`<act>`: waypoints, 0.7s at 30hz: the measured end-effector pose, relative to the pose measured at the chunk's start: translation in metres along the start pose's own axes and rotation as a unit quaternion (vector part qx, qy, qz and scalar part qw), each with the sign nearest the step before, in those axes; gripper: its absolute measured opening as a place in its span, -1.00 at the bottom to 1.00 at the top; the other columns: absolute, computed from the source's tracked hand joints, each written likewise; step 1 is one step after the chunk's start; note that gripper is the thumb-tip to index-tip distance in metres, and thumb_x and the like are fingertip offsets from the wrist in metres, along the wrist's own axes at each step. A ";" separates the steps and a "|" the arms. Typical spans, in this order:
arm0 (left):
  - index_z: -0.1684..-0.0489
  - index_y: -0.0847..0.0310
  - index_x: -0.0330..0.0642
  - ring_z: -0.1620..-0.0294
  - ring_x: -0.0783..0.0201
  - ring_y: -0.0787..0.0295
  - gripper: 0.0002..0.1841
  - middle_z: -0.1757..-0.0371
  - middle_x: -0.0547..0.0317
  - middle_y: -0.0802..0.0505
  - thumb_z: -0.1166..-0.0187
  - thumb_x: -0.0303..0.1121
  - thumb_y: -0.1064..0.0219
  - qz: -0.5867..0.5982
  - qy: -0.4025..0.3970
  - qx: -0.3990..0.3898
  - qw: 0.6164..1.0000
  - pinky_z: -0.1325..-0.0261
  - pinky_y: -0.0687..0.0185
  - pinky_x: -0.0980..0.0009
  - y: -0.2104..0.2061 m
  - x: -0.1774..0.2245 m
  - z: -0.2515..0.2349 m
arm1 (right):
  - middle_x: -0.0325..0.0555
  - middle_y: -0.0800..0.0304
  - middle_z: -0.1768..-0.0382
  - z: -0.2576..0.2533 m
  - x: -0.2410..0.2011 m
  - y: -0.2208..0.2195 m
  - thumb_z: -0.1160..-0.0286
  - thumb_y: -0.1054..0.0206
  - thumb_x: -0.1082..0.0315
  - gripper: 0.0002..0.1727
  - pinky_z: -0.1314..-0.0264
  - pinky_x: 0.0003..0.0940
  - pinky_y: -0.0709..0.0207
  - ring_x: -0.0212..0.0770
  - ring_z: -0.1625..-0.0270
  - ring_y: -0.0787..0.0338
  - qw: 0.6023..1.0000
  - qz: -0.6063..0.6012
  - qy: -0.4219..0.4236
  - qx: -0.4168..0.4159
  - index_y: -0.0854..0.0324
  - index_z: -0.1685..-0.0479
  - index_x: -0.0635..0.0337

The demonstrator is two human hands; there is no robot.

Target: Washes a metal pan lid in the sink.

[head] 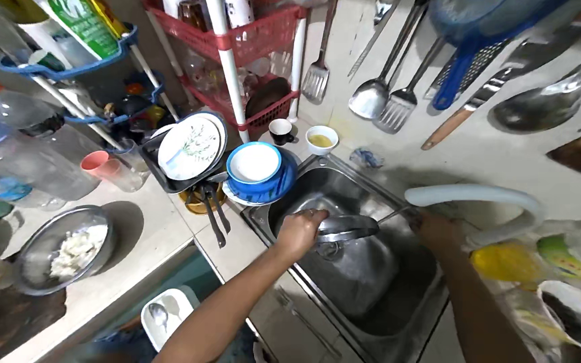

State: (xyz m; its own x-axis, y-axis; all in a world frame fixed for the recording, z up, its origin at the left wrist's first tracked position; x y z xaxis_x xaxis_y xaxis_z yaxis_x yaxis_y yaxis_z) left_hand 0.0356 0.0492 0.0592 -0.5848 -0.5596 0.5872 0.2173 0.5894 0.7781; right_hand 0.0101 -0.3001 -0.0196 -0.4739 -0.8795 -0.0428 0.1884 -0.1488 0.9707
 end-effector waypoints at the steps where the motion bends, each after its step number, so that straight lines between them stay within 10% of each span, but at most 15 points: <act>1: -0.10 -0.81 -0.36 0.01 -0.25 -0.91 -0.68 0.02 -0.29 -0.91 -0.45 -0.68 -0.26 -0.020 -0.053 0.060 0.997 -0.04 -0.76 -0.13 0.004 0.002 0.006 | 0.57 -0.54 -0.45 0.012 -0.002 0.003 -0.70 -0.27 0.22 -0.50 -0.63 0.59 0.00 0.58 -0.57 -0.44 0.994 -0.055 0.032 0.088 -0.57 -0.45 0.42; 4: 0.09 -0.85 -0.28 0.17 -0.10 -0.95 -0.77 0.15 -0.16 -0.94 -0.44 -0.64 -0.29 -0.079 -0.171 0.167 0.968 0.15 -0.84 0.05 0.016 0.008 0.020 | 0.70 -0.60 -0.27 0.094 -0.045 0.005 -0.67 -0.17 0.33 -0.57 -0.46 0.62 -0.23 0.74 -0.39 -0.53 0.937 -0.146 0.154 0.278 -0.63 -0.20 0.62; 7: 0.09 -0.85 -0.25 0.18 -0.07 -0.95 -0.77 0.16 -0.14 -0.94 -0.46 -0.60 -0.29 -0.098 -0.203 0.189 0.956 0.15 -0.83 0.10 0.026 0.009 0.024 | 0.34 -0.84 0.24 0.196 -0.128 -0.026 -0.56 -0.16 0.18 -0.56 -0.01 0.22 -0.66 0.35 0.11 -0.84 0.876 -0.178 0.346 0.285 -0.78 0.39 0.39; 10: 0.09 -0.86 -0.23 0.19 -0.08 -0.95 -0.77 0.15 -0.14 -0.94 -0.49 -0.59 -0.27 -0.094 -0.212 0.197 0.952 0.17 -0.83 0.11 0.028 0.013 0.028 | 0.25 -0.81 -0.22 0.241 -0.196 -0.082 -0.40 -0.28 -0.19 -0.37 -0.14 0.35 -0.56 0.35 -0.19 -0.79 0.874 -0.184 0.422 0.158 -0.84 -0.09 0.20; 12: 0.09 -0.85 -0.20 0.20 -0.05 -0.94 -0.78 0.15 -0.12 -0.95 -0.52 -0.56 -0.26 -0.093 -0.224 0.209 0.947 0.18 -0.82 0.13 0.028 0.018 0.038 | 0.47 -0.44 -0.59 0.240 -0.217 -0.108 -0.25 -0.49 -0.17 -0.15 -0.40 0.57 -0.33 0.59 -0.56 -0.47 0.912 -0.171 0.368 0.066 -0.62 -0.49 0.25; 14: 0.10 -0.85 -0.19 0.24 0.00 -0.93 -0.78 0.17 -0.09 -0.95 -0.51 -0.54 -0.26 -0.093 -0.243 0.229 0.938 0.19 -0.80 0.18 0.033 0.020 0.052 | 0.51 -0.06 -0.77 0.224 -0.219 -0.125 -0.49 -0.43 -0.05 -0.13 -0.70 0.42 -0.08 0.55 -0.77 -0.13 0.953 -0.158 0.252 -0.061 -0.31 -0.74 0.27; 18: 0.16 -0.80 -0.17 0.20 0.06 -0.93 -0.80 0.19 -0.05 -0.95 -0.61 -0.47 -0.19 -0.102 -0.285 0.272 0.913 0.09 -0.79 0.26 0.053 0.013 0.086 | 0.52 -0.68 -0.30 0.199 -0.203 -0.124 -0.82 -0.14 0.18 -0.44 -0.51 0.24 -0.45 0.41 -0.38 -0.70 0.962 -0.207 0.116 -0.136 -0.42 -0.57 0.48; 21: 0.10 -0.77 -0.13 0.13 0.05 -0.93 -0.78 0.16 -0.05 -0.95 -0.71 -0.42 -0.14 -0.114 -0.296 0.279 0.907 -0.03 -0.78 0.26 0.057 -0.002 0.113 | 0.33 -0.47 -0.60 0.206 -0.195 -0.080 -0.79 -0.13 0.35 -0.52 -0.79 -0.03 -0.11 0.13 -0.70 -0.41 0.945 -0.214 0.009 -0.247 -0.43 -0.56 0.46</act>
Point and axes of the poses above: each hand's wrist, its own z-axis away from the middle knuckle, its own y-axis out of the back of the hand, x = y × z, the point moved 6 cm from there along -z, towards the middle knuckle
